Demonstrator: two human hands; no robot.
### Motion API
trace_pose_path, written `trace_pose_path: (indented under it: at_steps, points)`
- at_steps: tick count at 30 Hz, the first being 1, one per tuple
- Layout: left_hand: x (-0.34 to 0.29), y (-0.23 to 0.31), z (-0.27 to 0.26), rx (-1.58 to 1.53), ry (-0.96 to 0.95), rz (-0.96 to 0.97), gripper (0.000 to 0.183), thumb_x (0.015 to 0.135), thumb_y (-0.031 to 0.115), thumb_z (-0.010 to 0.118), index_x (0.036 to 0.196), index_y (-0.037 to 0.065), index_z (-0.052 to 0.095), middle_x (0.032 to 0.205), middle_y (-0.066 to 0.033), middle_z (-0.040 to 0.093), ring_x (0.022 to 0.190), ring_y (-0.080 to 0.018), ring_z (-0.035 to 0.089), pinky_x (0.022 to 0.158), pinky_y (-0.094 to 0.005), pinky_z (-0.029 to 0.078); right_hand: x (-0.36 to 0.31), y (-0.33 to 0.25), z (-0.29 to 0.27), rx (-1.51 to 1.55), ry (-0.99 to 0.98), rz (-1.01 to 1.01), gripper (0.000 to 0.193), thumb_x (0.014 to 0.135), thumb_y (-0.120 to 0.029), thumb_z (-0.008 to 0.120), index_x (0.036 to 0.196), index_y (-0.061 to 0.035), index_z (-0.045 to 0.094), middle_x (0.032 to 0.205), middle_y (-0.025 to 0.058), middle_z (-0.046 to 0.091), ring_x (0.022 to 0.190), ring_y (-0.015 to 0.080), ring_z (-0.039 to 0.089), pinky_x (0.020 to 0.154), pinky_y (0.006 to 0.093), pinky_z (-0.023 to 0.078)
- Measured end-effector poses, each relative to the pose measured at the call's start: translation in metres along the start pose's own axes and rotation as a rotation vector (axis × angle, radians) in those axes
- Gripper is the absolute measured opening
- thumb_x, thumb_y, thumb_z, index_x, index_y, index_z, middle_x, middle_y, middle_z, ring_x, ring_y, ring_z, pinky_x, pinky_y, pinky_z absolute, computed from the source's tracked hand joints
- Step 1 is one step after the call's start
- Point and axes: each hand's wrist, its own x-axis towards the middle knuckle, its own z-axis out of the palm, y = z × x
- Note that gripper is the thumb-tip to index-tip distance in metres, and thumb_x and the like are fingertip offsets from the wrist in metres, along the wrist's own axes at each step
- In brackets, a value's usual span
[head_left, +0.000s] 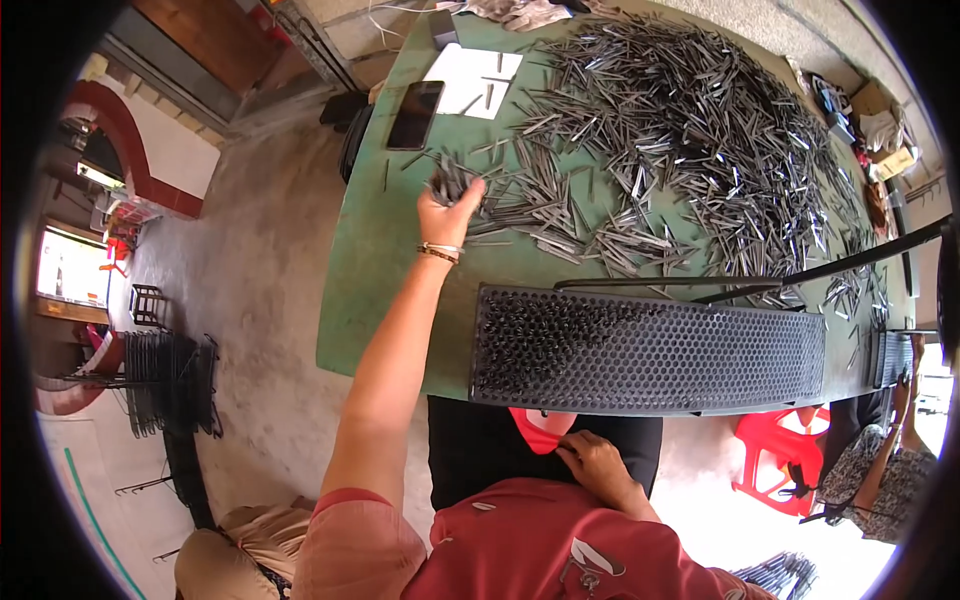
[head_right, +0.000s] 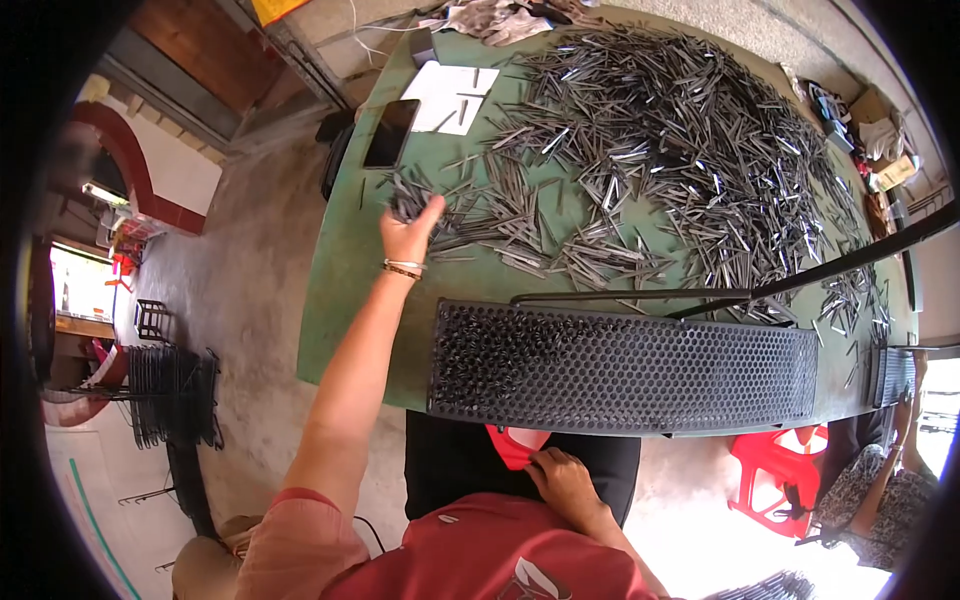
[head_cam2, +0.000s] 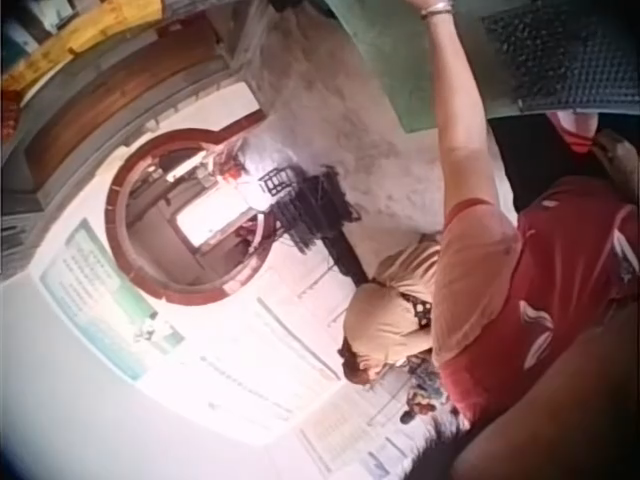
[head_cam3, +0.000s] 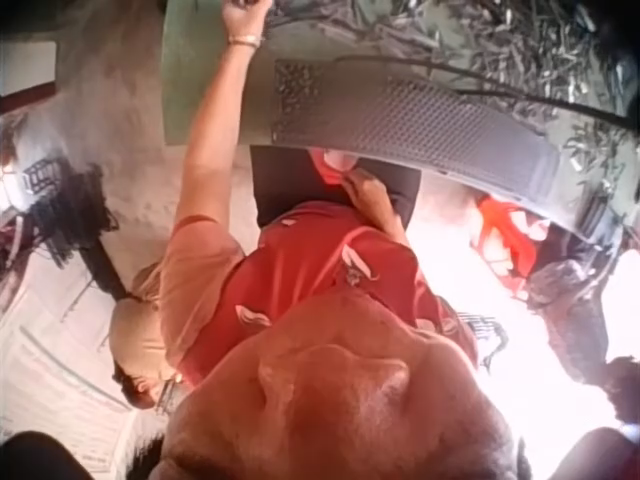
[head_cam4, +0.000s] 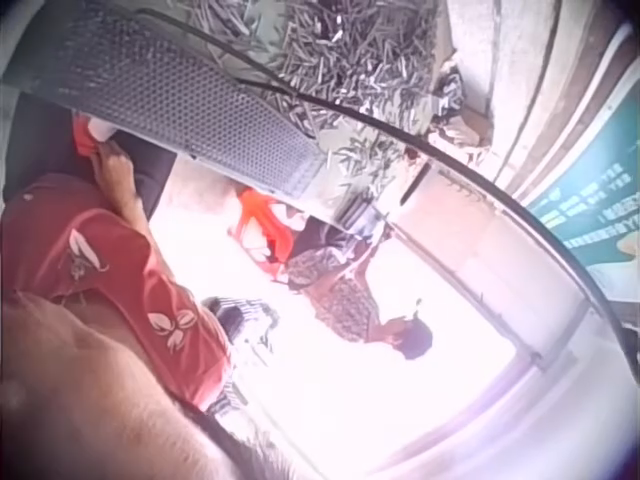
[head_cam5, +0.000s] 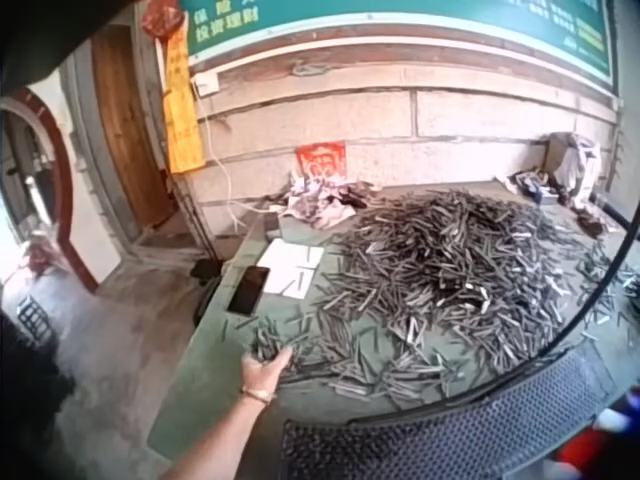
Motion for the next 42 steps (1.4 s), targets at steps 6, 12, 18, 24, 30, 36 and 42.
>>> trace_pose_path:
  at_steps: [6, 12, 18, 24, 30, 36, 42]
  points:
    - [0.003, -0.022, 0.006, 0.035, -0.071, 0.008, 0.010, 0.078, 0.009, 0.072, 0.080, 0.002, 0.066, 0.075, -0.0009, 0.066, 0.065, -0.0087, 0.060, 0.061, -0.0248, 0.049, -0.002, -0.003, -0.001, -0.034, -0.002, -0.013, 0.017, 0.084, -0.021, 0.062, 0.086, -0.0042, 0.060, 0.083, 0.0138, 0.061, 0.076, 0.0326, 0.062, 0.069, 0.0399, 0.051]
    - [0.034, 0.008, -0.011, -0.547, -0.074, -0.490, 0.016, 0.079, 0.016, 0.071, 0.080, 0.006, 0.059, 0.073, -0.0067, 0.061, 0.065, -0.0189, 0.062, 0.060, -0.0316, 0.053, -0.005, -0.008, -0.005, -0.046, 0.012, -0.050, 0.017, 0.084, -0.021, 0.062, 0.086, -0.0044, 0.060, 0.084, 0.0139, 0.062, 0.077, 0.0323, 0.062, 0.070, 0.0401, 0.051]
    - [0.021, 0.082, -0.046, -0.637, -0.272, -0.608, 0.019, 0.084, 0.021, 0.069, 0.081, 0.008, 0.056, 0.075, -0.0019, 0.057, 0.067, -0.0141, 0.058, 0.062, -0.0323, 0.052, -0.001, -0.026, -0.018, 0.053, -0.016, -0.175, 0.015, 0.084, -0.017, 0.063, 0.090, -0.0030, 0.061, 0.084, 0.0138, 0.063, 0.075, 0.0324, 0.062, 0.066, 0.0392, 0.051]
    - [-0.092, 0.142, -0.059, -0.562, -0.360, -0.666, 0.016, 0.082, 0.018, 0.068, 0.087, 0.005, 0.061, 0.074, -0.0047, 0.060, 0.067, -0.0154, 0.060, 0.059, -0.0312, 0.053, 0.032, -0.105, -0.093, 0.393, 0.126, -0.242, 0.016, 0.083, -0.006, 0.066, 0.098, -0.0001, 0.065, 0.090, 0.0128, 0.067, 0.076, 0.0224, 0.064, 0.069, 0.0307, 0.050]
    - [-0.172, 0.153, -0.036, -0.437, -0.384, -0.600, 0.012, 0.084, 0.013, 0.065, 0.089, 0.003, 0.061, 0.074, -0.0028, 0.060, 0.066, -0.0124, 0.059, 0.060, -0.0247, 0.046, 0.096, -0.143, -0.122, 0.279, 0.382, -0.543, 0.045, 0.077, 0.000, 0.070, 0.120, 0.0002, 0.057, 0.088, 0.0083, 0.059, 0.070, 0.0155, 0.057, 0.066, 0.0263, 0.048]
    - [-0.188, 0.143, -0.030, -0.447, -0.503, -0.526, 0.012, 0.084, 0.012, 0.064, 0.091, 0.004, 0.060, 0.078, -0.0024, 0.060, 0.068, -0.0114, 0.058, 0.060, -0.0250, 0.046, 0.122, -0.131, -0.115, 0.179, 0.389, -0.761, 0.026, 0.077, 0.000, 0.070, 0.103, -0.0008, 0.067, 0.096, 0.0097, 0.058, 0.079, 0.0189, 0.060, 0.069, 0.0288, 0.050]
    - [-0.222, 0.143, -0.008, -0.558, -0.556, -0.773, 0.016, 0.084, 0.007, 0.064, 0.097, 0.001, 0.057, 0.076, -0.0049, 0.058, 0.067, -0.0147, 0.058, 0.059, -0.0279, 0.048, 0.103, -0.120, -0.149, 0.096, 0.706, -0.756, 0.014, 0.081, 0.001, 0.066, 0.095, 0.0012, 0.067, 0.090, 0.0100, 0.063, 0.075, 0.0174, 0.061, 0.065, 0.0260, 0.050]
